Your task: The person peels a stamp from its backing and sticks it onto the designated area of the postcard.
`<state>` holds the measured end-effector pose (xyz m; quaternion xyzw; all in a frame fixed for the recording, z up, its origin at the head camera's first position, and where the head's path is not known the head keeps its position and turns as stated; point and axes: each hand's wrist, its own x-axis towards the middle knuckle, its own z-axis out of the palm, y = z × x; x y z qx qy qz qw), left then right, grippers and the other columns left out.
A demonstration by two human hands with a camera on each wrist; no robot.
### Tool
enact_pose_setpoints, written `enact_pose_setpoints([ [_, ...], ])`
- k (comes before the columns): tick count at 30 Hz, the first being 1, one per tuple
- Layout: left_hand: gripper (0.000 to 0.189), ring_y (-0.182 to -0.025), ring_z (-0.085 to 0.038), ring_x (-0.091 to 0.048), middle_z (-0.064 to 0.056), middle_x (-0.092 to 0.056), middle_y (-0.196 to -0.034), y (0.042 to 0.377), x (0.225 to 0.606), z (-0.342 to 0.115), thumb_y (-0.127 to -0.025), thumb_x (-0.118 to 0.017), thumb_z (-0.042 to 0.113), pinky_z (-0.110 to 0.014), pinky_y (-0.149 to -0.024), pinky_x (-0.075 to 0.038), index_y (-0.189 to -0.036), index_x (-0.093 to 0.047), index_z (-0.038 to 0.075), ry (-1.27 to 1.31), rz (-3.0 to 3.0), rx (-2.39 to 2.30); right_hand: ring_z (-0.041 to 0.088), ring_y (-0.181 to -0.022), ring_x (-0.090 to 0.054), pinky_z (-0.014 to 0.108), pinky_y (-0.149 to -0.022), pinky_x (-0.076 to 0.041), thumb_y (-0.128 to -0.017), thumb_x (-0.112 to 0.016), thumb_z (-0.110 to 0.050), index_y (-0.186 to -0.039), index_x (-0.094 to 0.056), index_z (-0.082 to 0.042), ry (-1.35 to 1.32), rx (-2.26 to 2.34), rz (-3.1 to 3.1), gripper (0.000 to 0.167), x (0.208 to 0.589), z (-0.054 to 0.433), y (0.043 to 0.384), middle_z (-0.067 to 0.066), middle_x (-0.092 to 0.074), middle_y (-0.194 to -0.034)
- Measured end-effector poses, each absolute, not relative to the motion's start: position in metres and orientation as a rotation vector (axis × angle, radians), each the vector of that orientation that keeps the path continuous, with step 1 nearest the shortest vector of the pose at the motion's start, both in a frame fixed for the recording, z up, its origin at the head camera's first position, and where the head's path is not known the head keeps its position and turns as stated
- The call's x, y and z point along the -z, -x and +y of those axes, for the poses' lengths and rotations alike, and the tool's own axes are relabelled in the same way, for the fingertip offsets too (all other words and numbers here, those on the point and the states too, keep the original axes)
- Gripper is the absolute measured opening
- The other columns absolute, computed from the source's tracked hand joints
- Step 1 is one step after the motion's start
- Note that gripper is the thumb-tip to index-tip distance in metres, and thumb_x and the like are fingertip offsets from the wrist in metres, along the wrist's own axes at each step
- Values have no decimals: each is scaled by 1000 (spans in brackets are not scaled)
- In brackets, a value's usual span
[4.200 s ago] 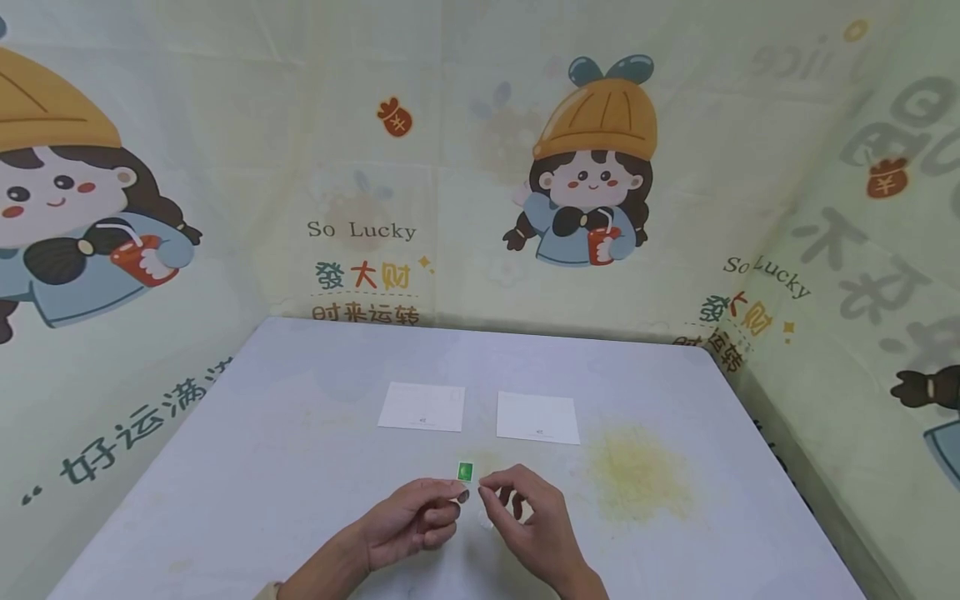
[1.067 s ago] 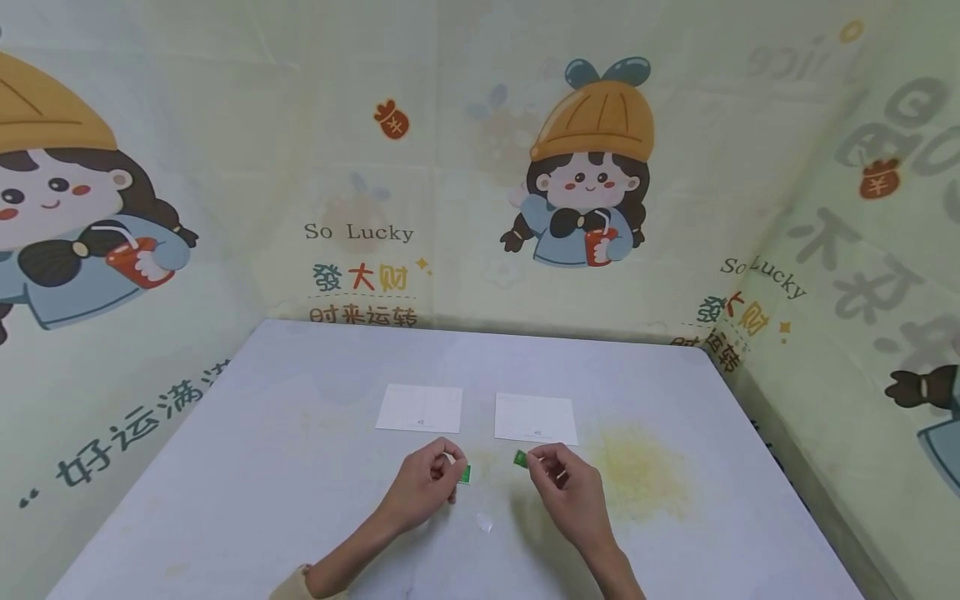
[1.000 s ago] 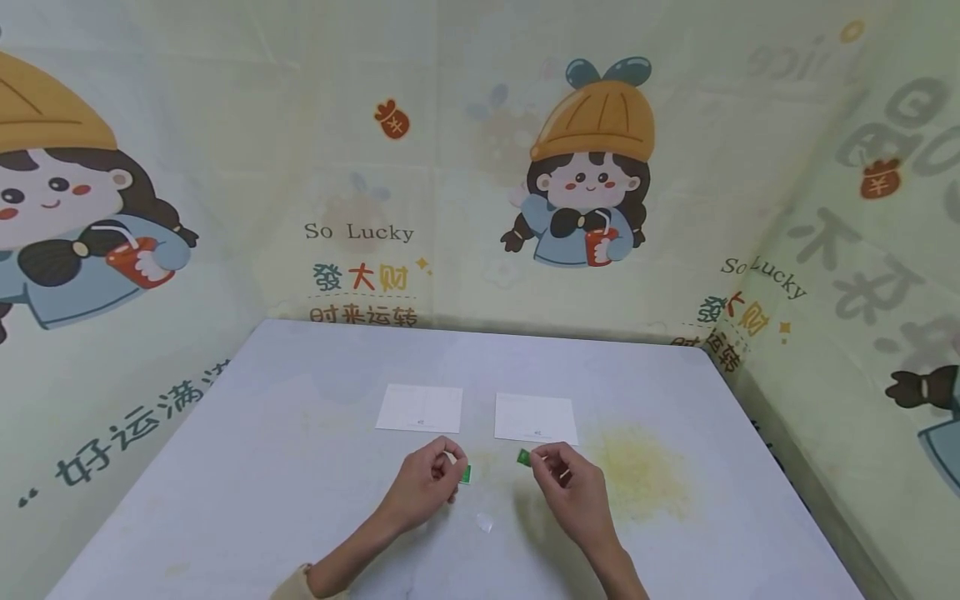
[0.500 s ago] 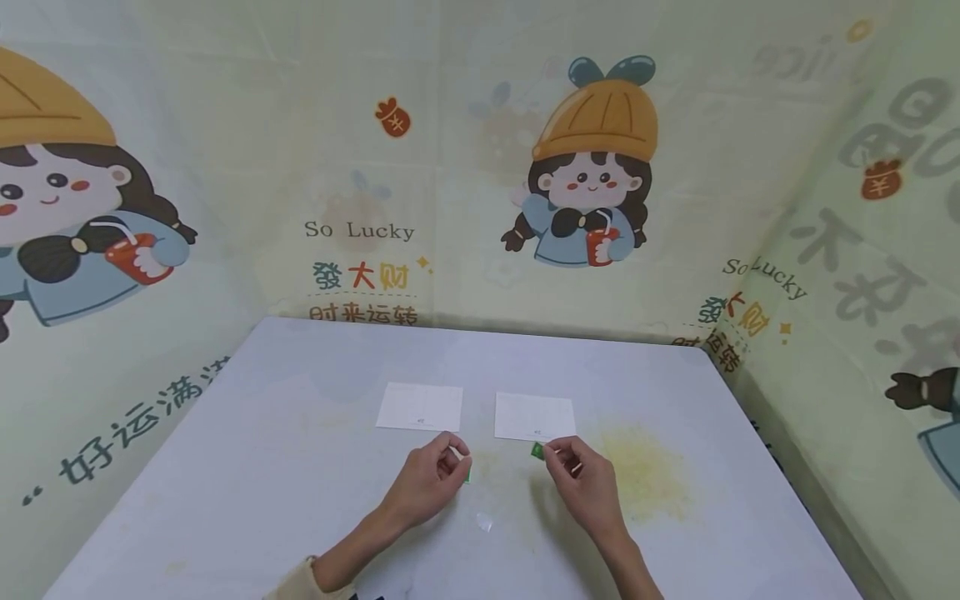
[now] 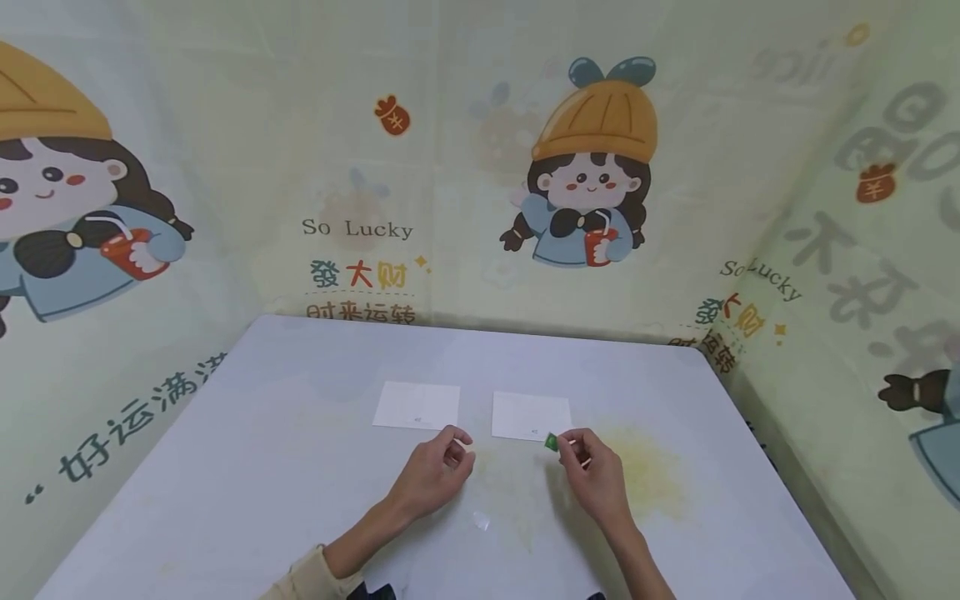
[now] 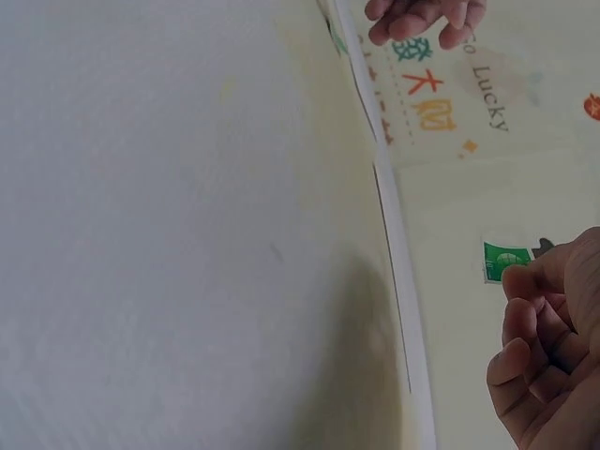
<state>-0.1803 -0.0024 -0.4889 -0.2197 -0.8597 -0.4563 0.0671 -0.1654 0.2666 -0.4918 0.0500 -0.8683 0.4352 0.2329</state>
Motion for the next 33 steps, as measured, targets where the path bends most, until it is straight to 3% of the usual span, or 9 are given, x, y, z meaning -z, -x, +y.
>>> enact_pose_setpoints([
  [8,25,-93,-25,-70,-8,-75,-103,181,490,0,-97,-65,19,-37,-78,-56,-119,-63,7,647,-2622,1259,5,-57,-51,23,-48,-43,-98,-69,-8,-97,-67,-2,-80,-1185,-2420,6,495,277,172,0,-64,-70],
  [19,39,-117,-28,-63,-14,-66,-128,183,490,3,-97,-66,20,-44,-98,-53,-132,-60,3,706,-2640,1151,7,-55,-51,24,-46,-41,-99,-66,-8,-98,-65,-3,-75,-1218,-2445,5,497,283,179,3,-64,-69],
  [33,45,-129,-27,-54,-11,-61,-133,189,488,9,-95,-68,24,-45,-107,-46,-134,-57,6,770,-2627,1005,8,-59,-51,24,-49,-42,-103,-61,-12,-103,-63,-4,-1,-1180,-2519,9,496,291,189,4,-65,-71],
])
